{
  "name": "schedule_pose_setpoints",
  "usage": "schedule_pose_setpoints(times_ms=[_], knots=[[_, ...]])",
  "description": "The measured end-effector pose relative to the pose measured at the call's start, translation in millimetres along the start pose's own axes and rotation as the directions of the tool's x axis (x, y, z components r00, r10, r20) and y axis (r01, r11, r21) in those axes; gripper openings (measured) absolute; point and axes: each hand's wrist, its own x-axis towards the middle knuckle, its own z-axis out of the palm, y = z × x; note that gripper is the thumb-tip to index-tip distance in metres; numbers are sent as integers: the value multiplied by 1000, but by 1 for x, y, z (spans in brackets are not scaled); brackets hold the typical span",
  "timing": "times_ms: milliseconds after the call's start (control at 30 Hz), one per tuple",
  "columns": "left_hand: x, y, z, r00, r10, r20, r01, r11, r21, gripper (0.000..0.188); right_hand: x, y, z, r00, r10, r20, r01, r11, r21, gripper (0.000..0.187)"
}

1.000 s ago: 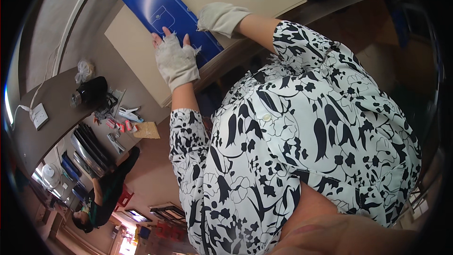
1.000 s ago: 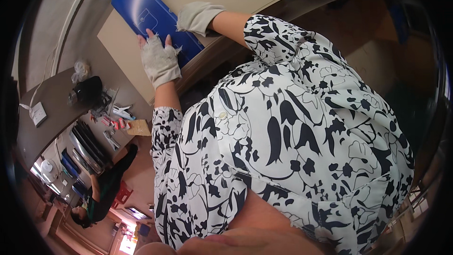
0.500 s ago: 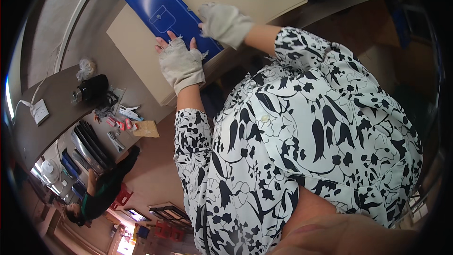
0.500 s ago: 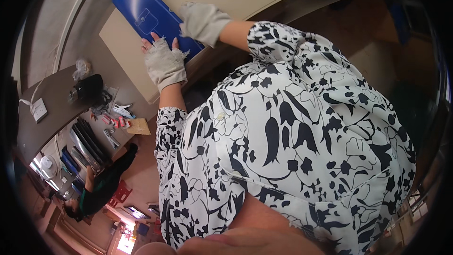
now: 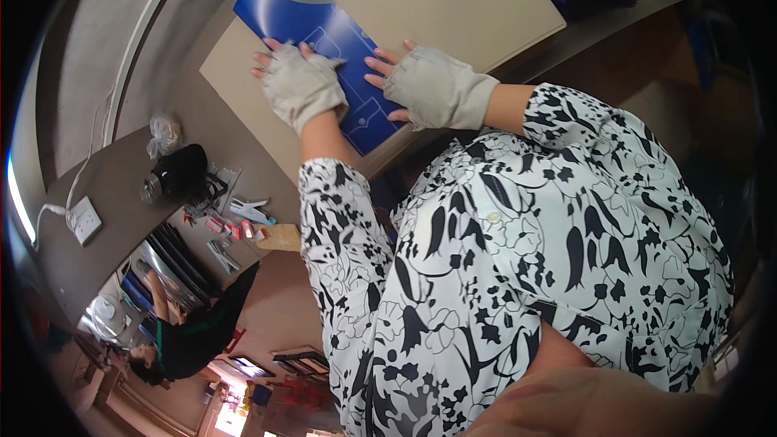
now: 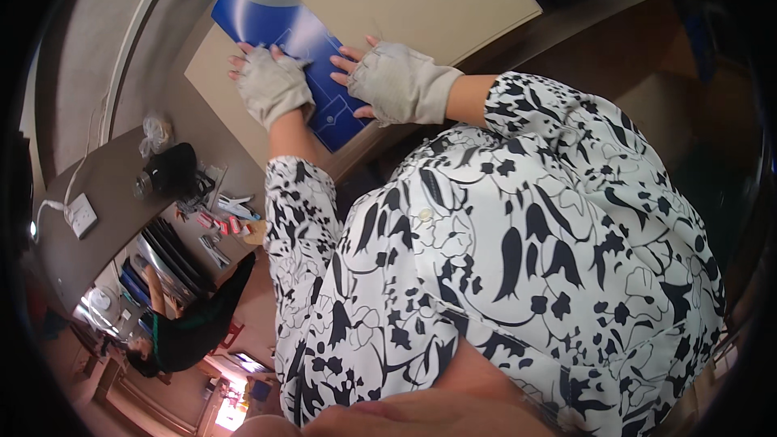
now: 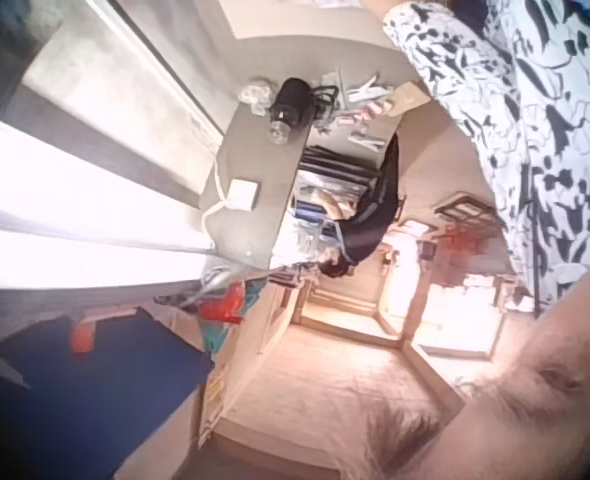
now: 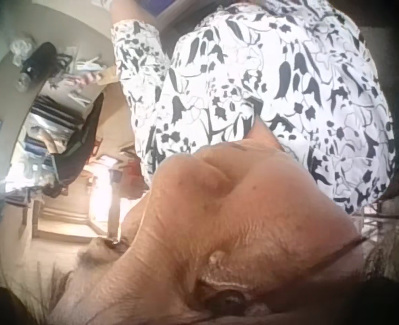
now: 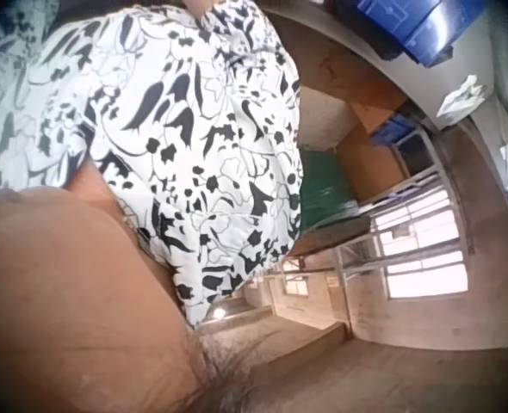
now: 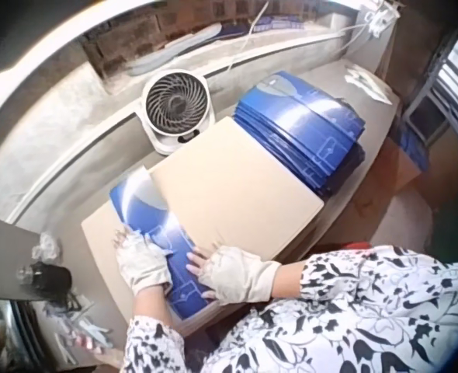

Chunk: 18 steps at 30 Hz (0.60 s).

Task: Folding and assembling blue cardboard product packaging at a workstation.

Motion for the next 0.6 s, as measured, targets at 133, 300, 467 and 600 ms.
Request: schedule_pose_setpoints(times_ms=[133, 300, 467, 600], knots=[[84, -13, 1, 997, -44, 59, 43, 999, 7, 77, -17, -11, -28, 987, 51, 150, -58, 997, 42, 75], [165, -12, -18, 991, -133, 16, 132, 991, 36, 81, -37, -24, -35, 987, 83, 138, -103, 983, 150, 79], [186, -23, 4, 971, -9, -238, 34, 994, 101, 84, -32, -24, -42, 978, 74, 193, -109, 977, 181, 83], [98, -8, -38, 976, 145, -162, -120, 981, 153, 82, -36, -17, -12, 986, 65, 155, -93, 978, 186, 87]])
